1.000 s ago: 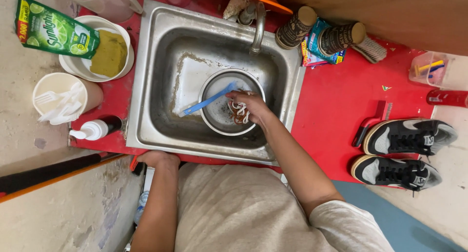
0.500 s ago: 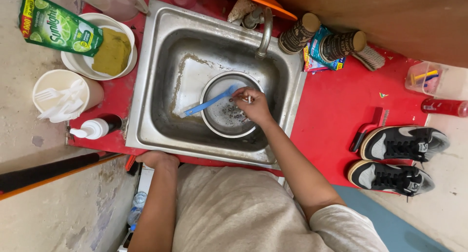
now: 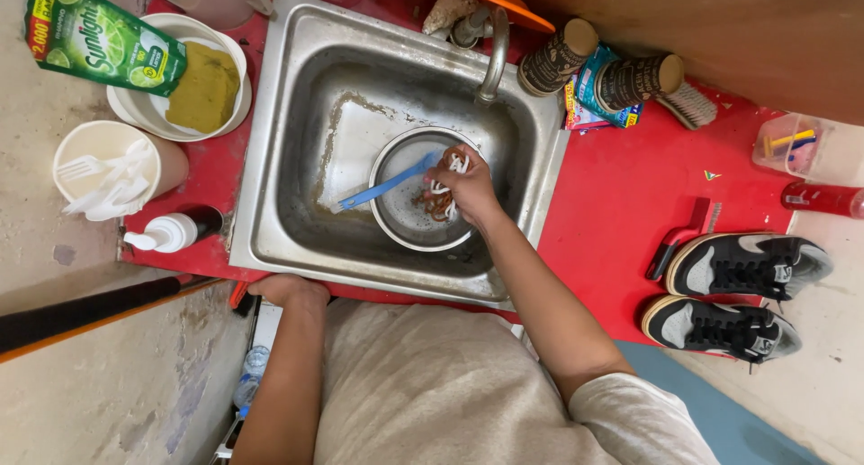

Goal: The person is washing a pair of shoelaces in a small metal bowl inside a sink, using a toothbrush to scrub them with soap and water.

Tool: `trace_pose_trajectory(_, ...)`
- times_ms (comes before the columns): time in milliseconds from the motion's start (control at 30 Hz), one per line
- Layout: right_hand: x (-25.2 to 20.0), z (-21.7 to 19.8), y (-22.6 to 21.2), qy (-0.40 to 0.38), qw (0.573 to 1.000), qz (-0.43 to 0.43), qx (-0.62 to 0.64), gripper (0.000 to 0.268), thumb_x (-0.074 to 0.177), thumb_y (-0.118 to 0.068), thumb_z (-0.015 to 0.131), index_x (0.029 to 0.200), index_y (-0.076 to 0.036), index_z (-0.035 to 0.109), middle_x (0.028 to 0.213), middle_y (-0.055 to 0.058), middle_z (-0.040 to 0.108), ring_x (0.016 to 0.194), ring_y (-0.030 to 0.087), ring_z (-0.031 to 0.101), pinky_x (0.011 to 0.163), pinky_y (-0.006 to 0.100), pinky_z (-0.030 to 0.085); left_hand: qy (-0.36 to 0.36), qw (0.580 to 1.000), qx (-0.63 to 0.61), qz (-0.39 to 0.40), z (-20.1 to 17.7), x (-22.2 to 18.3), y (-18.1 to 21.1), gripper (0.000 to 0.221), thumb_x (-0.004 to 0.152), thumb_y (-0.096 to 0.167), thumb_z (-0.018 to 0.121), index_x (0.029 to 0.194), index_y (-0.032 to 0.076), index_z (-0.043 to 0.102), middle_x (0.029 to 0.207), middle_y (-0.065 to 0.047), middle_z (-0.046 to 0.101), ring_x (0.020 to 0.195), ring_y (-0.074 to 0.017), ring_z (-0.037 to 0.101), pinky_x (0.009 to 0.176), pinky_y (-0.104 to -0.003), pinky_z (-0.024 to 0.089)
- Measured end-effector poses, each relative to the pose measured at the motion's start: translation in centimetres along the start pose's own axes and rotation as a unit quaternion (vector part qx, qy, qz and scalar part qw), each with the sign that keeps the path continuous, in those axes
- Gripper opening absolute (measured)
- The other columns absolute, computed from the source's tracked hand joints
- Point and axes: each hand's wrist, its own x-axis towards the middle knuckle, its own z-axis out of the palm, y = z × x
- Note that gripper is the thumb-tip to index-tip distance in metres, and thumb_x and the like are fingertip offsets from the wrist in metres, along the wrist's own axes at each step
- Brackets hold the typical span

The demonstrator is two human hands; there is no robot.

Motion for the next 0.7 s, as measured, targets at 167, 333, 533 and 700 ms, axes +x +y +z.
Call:
trace_pose_trajectory(167, 2.2, -1.0, 2.1, 0.031, 0.999, 0.024, -0.02, 0.016, 0.095, -0.01, 0.071, 0.1, -0.01, 0.055, 0.063, 0.008, 0.056, 0.047, 0.015, 0.054, 0.044, 0.025, 0.041, 0.001, 1.0, 0.002, -0.004, 0.4, -1.1, 0.3, 0.102, 0.086, 0.076, 0.028, 0.165, 0.014, 0.012, 0.172, -0.01, 0.011, 0.158, -0.0312, 0.011, 0.13, -0.046, 0.013)
trace_pose_trajectory(333, 2.4, -0.5, 1.1, 0.039, 0.987, 0.06, -0.144, 0.024, 0.101, -0.031, 0.066, 0.117, -0.013, 0.066, 0.061, 0.008, 0.061, 0.055, 0.013, 0.056, 0.047, 0.023, 0.043, 0.008, 1.0, 0.001, -0.01, 0.5, -1.7, 0.5, 0.101, 0.086, 0.075, 0.029, 0.165, 0.016, 0.009, 0.173, -0.008, 0.007, 0.159, -0.0298, 0.007, 0.131, -0.046, 0.01)
trace_pose_trajectory(533, 2.2, 0.4, -0.9, 0.078, 0.979, 0.174, -0.076, 0.065, 0.098, -0.065, 0.046, 0.06, -0.013, 0.045, 0.046, 0.005, 0.041, 0.037, 0.014, 0.039, 0.037, 0.025, 0.032, 0.009, 1.0, -0.006, -0.019, 0.3, -1.2, 0.6, 0.098, 0.088, 0.073, 0.028, 0.166, 0.018, 0.006, 0.173, -0.006, 0.004, 0.159, -0.0286, 0.004, 0.131, -0.046, 0.007)
trace_pose_trajectory(700, 3.9, -2.1, 1.5, -0.108, 0.933, 0.311, 0.147, 0.074, 0.086, -0.079, 0.05, 0.098, -0.007, 0.062, 0.065, 0.013, 0.058, 0.063, 0.033, 0.07, 0.06, 0.057, 0.064, -0.001, 1.0, -0.014, -0.017, 0.6, -1.9, 0.8, 0.092, 0.092, 0.068, 0.027, 0.165, 0.018, 0.007, 0.173, -0.007, 0.006, 0.159, -0.0287, 0.006, 0.131, -0.046, 0.011)
